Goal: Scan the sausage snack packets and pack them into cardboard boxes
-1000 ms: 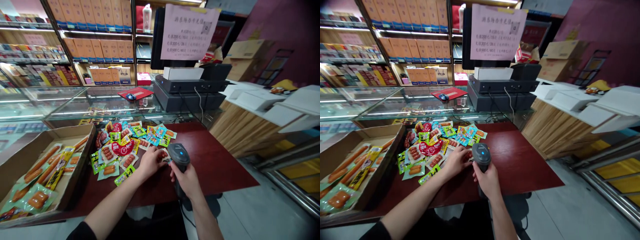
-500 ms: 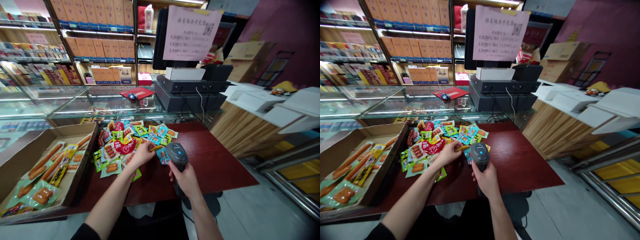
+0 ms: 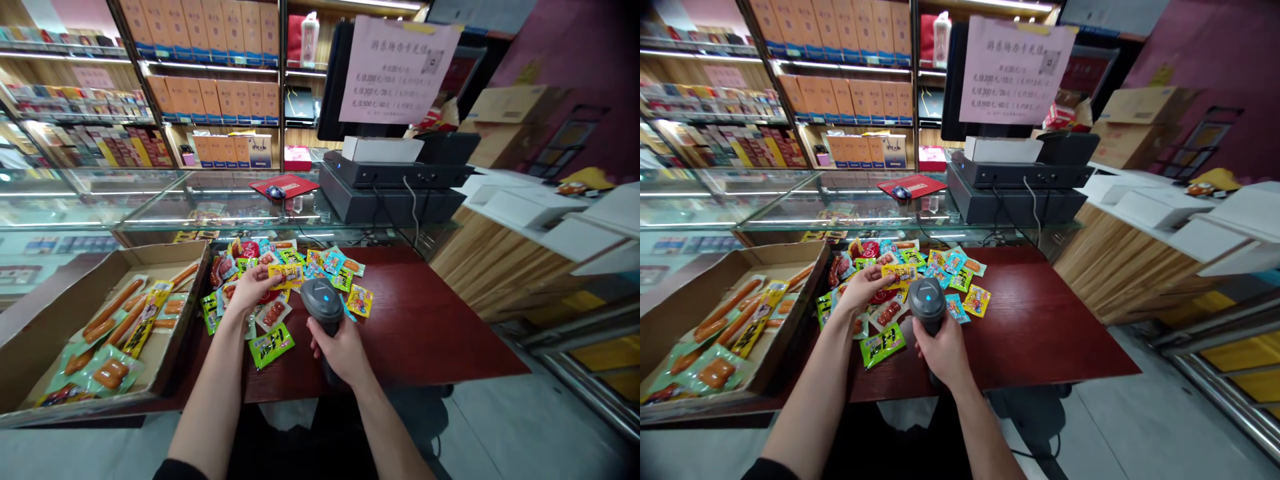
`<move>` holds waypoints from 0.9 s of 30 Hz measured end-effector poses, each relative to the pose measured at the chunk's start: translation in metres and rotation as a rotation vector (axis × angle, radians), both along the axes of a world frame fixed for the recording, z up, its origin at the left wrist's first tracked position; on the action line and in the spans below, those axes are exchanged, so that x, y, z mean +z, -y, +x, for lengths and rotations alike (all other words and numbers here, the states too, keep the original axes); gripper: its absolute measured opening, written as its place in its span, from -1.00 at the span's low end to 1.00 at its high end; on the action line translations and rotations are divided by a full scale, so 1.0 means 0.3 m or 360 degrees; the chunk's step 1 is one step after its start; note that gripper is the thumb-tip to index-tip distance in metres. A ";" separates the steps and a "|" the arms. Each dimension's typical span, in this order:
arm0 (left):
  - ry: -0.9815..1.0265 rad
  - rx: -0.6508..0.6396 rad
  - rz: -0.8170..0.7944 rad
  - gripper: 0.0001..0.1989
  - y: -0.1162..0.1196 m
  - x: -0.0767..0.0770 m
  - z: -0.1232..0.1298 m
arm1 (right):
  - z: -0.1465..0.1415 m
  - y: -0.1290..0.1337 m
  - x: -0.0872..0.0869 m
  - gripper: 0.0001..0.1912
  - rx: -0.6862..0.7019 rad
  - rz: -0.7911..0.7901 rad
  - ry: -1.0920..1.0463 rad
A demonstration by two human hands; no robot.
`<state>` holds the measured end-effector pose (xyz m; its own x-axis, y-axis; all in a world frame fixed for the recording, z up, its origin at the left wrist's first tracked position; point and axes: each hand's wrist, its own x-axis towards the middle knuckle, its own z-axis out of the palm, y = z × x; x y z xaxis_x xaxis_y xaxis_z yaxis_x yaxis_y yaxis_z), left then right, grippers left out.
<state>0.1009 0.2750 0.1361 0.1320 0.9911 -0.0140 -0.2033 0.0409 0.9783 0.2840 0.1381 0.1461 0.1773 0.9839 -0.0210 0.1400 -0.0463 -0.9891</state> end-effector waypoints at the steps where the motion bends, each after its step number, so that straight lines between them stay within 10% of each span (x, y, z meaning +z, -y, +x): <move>1: 0.0021 0.0046 0.0003 -0.53 0.004 -0.003 -0.011 | -0.011 -0.002 0.006 -0.66 0.0012 0.0008 0.0012; 27: 0.0081 0.0088 -0.0024 -0.52 0.010 -0.003 -0.040 | -0.051 -0.012 -0.003 -0.68 0.0060 0.0004 0.0002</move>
<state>0.0888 0.2719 0.1353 0.0779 0.9967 -0.0239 -0.2549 0.0431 0.9660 0.2687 0.1416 0.1454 0.1398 0.9900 -0.0181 0.1426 -0.0383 -0.9890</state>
